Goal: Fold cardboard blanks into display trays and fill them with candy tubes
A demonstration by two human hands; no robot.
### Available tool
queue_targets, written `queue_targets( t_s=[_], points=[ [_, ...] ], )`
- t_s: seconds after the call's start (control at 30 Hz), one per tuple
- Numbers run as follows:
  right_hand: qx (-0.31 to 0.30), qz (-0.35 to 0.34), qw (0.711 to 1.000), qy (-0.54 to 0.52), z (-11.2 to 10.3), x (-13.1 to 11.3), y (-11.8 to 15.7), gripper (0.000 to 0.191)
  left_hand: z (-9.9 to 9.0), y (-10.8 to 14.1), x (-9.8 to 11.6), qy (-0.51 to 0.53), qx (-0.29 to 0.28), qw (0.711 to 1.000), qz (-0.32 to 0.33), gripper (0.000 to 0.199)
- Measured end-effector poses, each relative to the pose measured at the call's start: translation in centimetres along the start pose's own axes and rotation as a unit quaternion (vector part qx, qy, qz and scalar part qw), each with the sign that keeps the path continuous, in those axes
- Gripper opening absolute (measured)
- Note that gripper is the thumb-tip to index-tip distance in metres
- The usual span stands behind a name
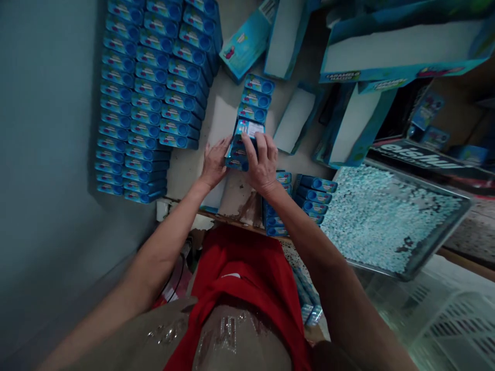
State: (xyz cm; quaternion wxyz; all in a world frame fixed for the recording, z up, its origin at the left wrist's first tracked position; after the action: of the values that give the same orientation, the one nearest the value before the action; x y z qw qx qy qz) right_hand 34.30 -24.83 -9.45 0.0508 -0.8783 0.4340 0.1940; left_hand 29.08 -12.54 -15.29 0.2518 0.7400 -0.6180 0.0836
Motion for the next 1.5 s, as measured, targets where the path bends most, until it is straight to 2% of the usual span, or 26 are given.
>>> queue_targets(
  t_s=[0.13,0.23,0.37,0.5,0.57,0.63,0.7,0.77,0.87,0.97,1.07,1.17,1.23,1.33,1.5],
  points=[
    [-0.043,0.017,0.999,0.008,0.5,0.3,-0.7,0.076,0.7,-0.2,0.3,0.005,-0.010,1.000,-0.004,0.075],
    [-0.034,0.021,0.999,0.018,0.1,0.4,-1.4,0.081,0.7,-0.4,0.3,0.015,-0.013,1.000,0.010,0.076],
    [-0.019,-0.015,0.999,0.042,-0.1,0.2,-2.6,0.081,0.4,-1.1,1.2,0.019,-0.016,0.999,0.038,0.076],
    [-0.052,-0.043,0.995,0.069,0.5,0.9,-3.8,0.088,-0.7,-1.3,1.8,-0.002,-0.001,1.000,-0.006,0.070],
    [-0.078,-0.052,0.993,0.073,0.4,0.9,-4.0,0.097,-2.1,-0.1,1.9,-0.018,0.028,0.999,-0.016,0.065],
    [-0.081,-0.059,0.993,0.065,-0.4,-0.3,-4.2,0.106,-3.4,2.5,1.6,-0.022,0.053,0.998,-0.005,0.059],
    [-0.056,-0.078,0.995,0.039,-1.2,-3.6,-4.7,0.107,-4.3,6.0,-0.1,-0.014,0.068,0.997,-0.021,0.052],
    [-0.035,-0.117,0.992,0.008,-0.8,-8.7,-5.8,0.101,-4.4,10.0,-3.1,-0.008,0.072,0.994,-0.080,0.048],
    [-0.045,-0.146,0.988,-0.011,2.7,-15.8,-8.1,0.092,-2.9,15.2,-6.8,-0.009,0.061,0.984,-0.168,0.052],
    [-0.071,-0.147,0.987,-0.013,6.5,-19.1,-9.3,0.089,-0.1,17.9,-8.4,-0.016,0.014,0.974,-0.225,0.067],
    [-0.093,-0.159,0.983,0.002,8.3,-19.5,-8.0,0.086,3.3,18.6,-8.5,-0.007,-0.083,0.967,-0.239,0.059],
    [-0.101,-0.167,0.981,0.020,8.4,-19.1,-6.3,0.081,4.8,18.8,-8.8,0.014,-0.135,0.965,-0.224,0.055],
    [-0.090,-0.152,0.984,0.036,8.1,-18.5,-6.4,0.080,4.7,19.1,-9.4,0.022,-0.126,0.966,-0.224,0.054],
    [-0.084,-0.126,0.987,0.057,8.3,-17.5,-7.8,0.080,4.4,19.6,-10.1,0.028,-0.105,0.967,-0.230,0.052],
    [-0.085,-0.127,0.986,0.067,8.7,-17.0,-9.3,0.079,4.6,19.4,-10.2,0.033,-0.082,0.964,-0.250,0.050]
  ],
)
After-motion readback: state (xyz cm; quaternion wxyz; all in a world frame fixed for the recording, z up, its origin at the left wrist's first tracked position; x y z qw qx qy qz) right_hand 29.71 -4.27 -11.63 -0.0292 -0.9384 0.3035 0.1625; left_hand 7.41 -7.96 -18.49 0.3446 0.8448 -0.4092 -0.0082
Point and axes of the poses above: each hand's wrist, its own y-axis away from the middle knuckle, its own z-axis out of the palm, x = y × z, the point moved 10 cm from there along -y, towards the middle knuckle, and after that the axes turned 5 degrees about -y, right-handed, at the moved point
